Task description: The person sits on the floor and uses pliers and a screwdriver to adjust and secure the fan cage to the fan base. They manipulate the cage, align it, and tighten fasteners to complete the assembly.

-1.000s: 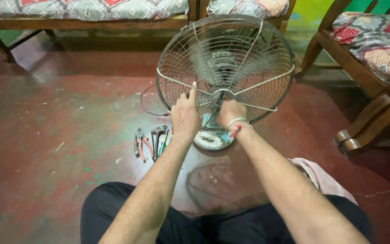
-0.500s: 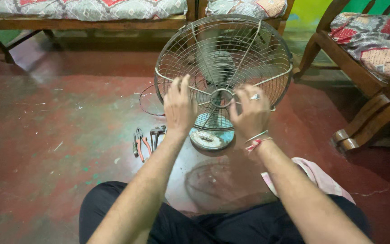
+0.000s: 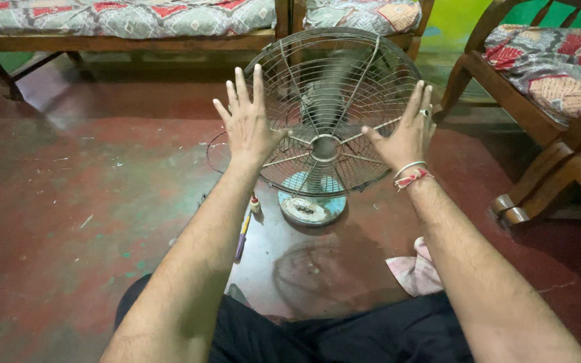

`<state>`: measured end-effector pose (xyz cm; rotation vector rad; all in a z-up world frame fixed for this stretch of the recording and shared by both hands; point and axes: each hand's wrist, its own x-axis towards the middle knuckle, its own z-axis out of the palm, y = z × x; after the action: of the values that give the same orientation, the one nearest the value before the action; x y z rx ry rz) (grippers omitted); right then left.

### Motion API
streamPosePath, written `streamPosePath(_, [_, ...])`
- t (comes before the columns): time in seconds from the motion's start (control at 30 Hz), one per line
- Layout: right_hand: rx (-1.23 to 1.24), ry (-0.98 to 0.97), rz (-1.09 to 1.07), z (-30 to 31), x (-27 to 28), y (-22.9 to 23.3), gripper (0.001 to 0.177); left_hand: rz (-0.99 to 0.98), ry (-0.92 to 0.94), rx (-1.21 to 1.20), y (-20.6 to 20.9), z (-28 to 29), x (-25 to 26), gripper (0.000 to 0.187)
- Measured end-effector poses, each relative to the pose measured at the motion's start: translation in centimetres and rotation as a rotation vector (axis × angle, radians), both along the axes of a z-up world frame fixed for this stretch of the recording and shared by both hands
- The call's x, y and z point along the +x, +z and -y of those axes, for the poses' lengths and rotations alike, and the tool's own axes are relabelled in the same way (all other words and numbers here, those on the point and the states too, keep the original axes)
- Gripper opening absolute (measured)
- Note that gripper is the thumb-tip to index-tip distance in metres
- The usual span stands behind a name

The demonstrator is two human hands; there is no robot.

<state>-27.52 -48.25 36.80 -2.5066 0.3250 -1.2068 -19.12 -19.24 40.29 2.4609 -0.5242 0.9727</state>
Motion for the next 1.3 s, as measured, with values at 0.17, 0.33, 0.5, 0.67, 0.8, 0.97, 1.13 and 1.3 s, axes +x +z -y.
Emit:
streamPosePath(0.17, [-0.094,0.009,-0.027,1.4,0.2,-0.6,0.141,0.025,-0.008,-0.024,-1.0,0.5,0.6,0.143])
streamPosePath(0.33, [-0.112,0.019,0.005,1.6,0.5,-0.8,0.14,0.033,-0.002,-0.038,-1.3,0.7,0.7,0.142])
streamPosePath(0.5, [-0.092,0.011,-0.014,1.2,-0.2,-0.8,0.138,0.048,-0.003,-0.017,-1.1,0.3,0.4,0.137])
streamPosePath(0.67, [-0.12,-0.038,-0.084,-0.1,-0.9,0.1,0.133,0.166,-0.035,-0.054,-0.9,0.3,-0.3,0.125])
streamPosePath(0.8, [-0.341,-0.08,0.021,-1.9,-1.7,0.5,0.124,0.279,-0.149,0.082,-0.6,1.2,-1.3,0.113])
streamPosePath(0.97, [-0.374,0.051,-0.053,-4.5,-2.3,0.5,0.109,0.273,-0.192,0.206,-0.7,2.2,-2.7,0.096])
streamPosePath(1.13, [-0.376,0.041,-0.066,-5.4,-2.5,1.0,0.1,0.212,-0.142,0.21,-0.9,2.2,-3.0,0.091])
streamPosePath(1.3, [-0.345,0.07,-0.063,-5.4,-3.1,1.4,0.093,0.326,-0.145,0.17,-1.1,2.3,-2.8,0.074])
